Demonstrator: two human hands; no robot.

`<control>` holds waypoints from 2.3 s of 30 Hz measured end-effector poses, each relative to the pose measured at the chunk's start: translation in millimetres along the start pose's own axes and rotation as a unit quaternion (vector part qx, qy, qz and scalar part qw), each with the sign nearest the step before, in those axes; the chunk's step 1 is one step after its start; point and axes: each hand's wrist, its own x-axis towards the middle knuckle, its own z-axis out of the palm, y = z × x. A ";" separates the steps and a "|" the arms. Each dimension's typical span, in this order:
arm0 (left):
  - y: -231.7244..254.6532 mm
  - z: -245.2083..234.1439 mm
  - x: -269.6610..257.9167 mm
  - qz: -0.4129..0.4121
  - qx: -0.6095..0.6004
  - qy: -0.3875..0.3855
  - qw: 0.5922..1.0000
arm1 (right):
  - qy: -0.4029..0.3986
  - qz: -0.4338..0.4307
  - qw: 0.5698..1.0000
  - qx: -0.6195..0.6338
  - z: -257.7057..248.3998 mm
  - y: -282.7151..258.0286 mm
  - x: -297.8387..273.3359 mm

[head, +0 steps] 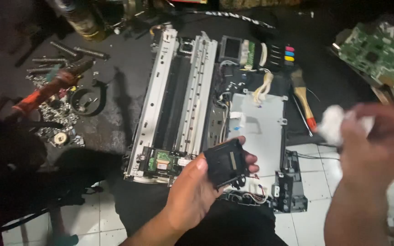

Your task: The person cleans a small black electronic component with a white cloth, then places it on the workbench. They proceed to disconnect a white ribbon cable from a green circuit board inside a disassembled electronic device and remove the board from the chassis.

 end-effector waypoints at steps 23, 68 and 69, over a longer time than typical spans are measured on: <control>-15.2 -10.2 -35.8 0.170 0.420 -0.043 0.890 | -0.362 -0.285 0.886 -0.057 37.3 -161.4 -54.2; 11.9 -14.3 -19.7 0.093 0.444 -0.101 0.886 | -0.536 -0.086 0.831 0.120 64.6 -147.6 8.7; 14.0 -14.7 -21.9 0.071 0.442 -0.096 0.889 | -0.522 -0.059 0.836 0.158 63.9 -142.3 9.4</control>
